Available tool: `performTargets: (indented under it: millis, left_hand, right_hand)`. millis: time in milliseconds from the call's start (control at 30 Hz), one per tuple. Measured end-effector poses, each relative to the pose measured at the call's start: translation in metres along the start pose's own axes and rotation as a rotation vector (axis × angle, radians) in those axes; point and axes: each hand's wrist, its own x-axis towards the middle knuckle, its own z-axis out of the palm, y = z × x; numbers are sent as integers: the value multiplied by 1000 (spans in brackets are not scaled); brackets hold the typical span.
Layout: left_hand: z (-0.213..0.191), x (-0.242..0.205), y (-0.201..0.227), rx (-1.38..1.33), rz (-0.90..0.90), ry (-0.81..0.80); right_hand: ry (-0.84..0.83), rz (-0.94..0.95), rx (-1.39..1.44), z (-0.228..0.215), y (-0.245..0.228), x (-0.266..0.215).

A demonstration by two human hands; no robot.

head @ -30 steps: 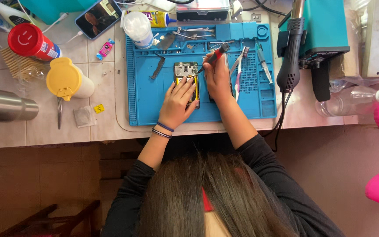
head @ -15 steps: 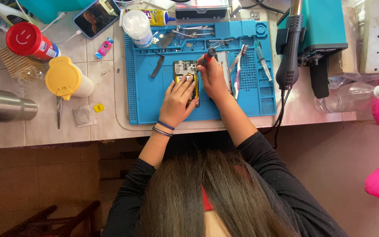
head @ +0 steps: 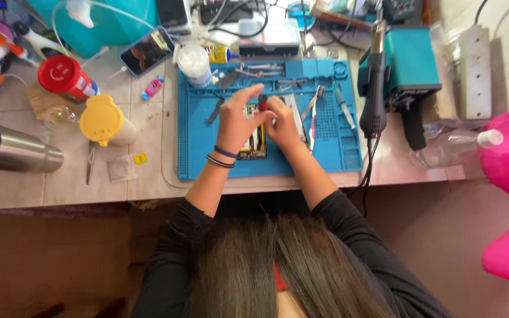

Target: The person uses a screwdriver and small tools to disassemble and work on the internal parts of a mobile phone. They manipulate the phone frame, battery, and circuit boards on a blue repair mat, using a screwdriver to remove or install small internal screws.

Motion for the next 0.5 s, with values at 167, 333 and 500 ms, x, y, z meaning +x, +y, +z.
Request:
performTargets:
  millis: [167, 333, 500]
  left_hand:
    - [23, 2, -6, -47, -58, 7]
    - [24, 3, -16, -20, -92, -35]
    - [19, 11, -4, -15, -161, -166]
  right_hand:
    - [17, -5, -88, -2, -15, -1]
    - [-39, 66, 28, -3, 0, -9]
    - [-17, 248, 197, -4, -11, -3]
